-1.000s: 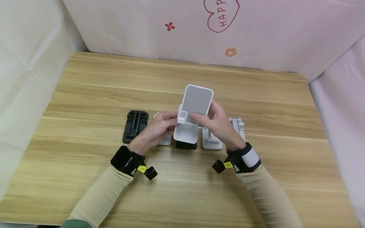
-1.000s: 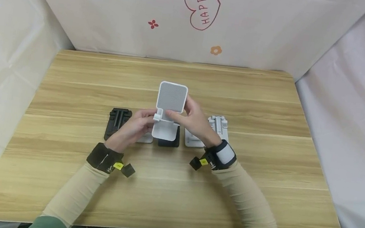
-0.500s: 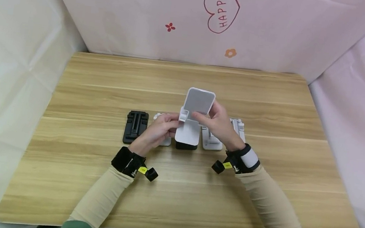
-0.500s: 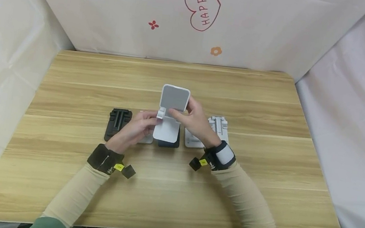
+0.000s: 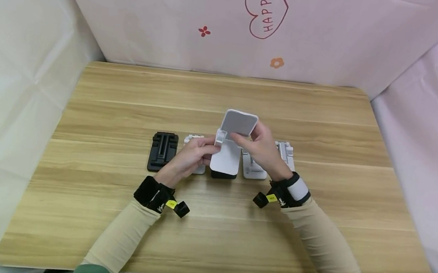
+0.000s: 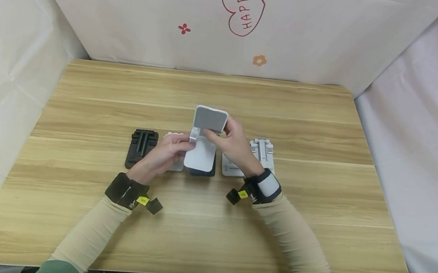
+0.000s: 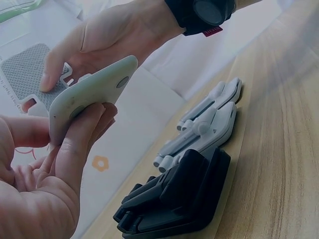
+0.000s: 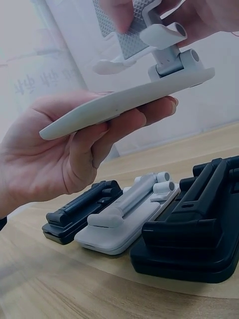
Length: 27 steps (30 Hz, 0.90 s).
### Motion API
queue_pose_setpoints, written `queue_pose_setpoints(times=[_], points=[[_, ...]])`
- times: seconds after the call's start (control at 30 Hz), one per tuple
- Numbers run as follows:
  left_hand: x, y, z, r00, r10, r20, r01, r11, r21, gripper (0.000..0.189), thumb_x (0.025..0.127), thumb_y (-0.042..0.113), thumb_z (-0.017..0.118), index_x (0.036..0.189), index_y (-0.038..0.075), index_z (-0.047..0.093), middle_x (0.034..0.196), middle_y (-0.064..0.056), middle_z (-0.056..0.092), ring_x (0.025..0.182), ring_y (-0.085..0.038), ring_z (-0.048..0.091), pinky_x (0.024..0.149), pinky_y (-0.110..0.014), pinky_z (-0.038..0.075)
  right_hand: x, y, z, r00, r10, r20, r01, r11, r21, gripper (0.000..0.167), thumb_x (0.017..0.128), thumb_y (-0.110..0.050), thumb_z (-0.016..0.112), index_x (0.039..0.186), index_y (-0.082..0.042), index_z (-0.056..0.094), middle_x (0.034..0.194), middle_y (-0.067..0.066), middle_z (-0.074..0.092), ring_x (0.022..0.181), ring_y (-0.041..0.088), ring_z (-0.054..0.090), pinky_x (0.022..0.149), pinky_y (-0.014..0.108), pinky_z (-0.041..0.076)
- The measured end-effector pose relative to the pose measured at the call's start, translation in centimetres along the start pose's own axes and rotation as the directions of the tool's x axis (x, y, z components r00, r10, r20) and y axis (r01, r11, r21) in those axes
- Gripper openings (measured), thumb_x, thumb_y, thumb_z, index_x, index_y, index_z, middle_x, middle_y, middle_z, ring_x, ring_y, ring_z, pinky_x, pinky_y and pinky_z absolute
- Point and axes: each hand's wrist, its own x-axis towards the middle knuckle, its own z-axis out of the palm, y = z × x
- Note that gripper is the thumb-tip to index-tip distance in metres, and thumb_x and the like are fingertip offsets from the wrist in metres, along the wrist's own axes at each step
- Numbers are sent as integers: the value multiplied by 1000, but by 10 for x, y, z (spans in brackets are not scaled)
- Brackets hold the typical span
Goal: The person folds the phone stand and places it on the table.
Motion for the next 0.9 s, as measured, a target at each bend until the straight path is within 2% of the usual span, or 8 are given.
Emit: queue_pose_setpoints(times=[0.43, 0.9], points=[[0, 0, 0, 1000, -11, 17, 11, 1000, 9, 46, 106, 5, 49, 148, -12, 44, 139, -35, 56, 100, -16, 74, 88, -35, 62, 3, 1, 1, 999, -47, -28, 47, 999, 7, 40, 96, 7, 66, 134, 5, 57, 127, 14, 64, 117, 18, 60, 103, 35, 49], [1, 0, -1, 999, -38, 4, 38, 999, 20, 46, 105, 6, 50, 146, -13, 46, 138, -35, 58, 98, -15, 74, 86, -33, 62, 4, 3, 1, 998, -36, -57, 35, 999, -9, 37, 95, 5, 68, 131, 4, 59, 123, 11, 66, 114, 18, 61, 100, 31, 49]])
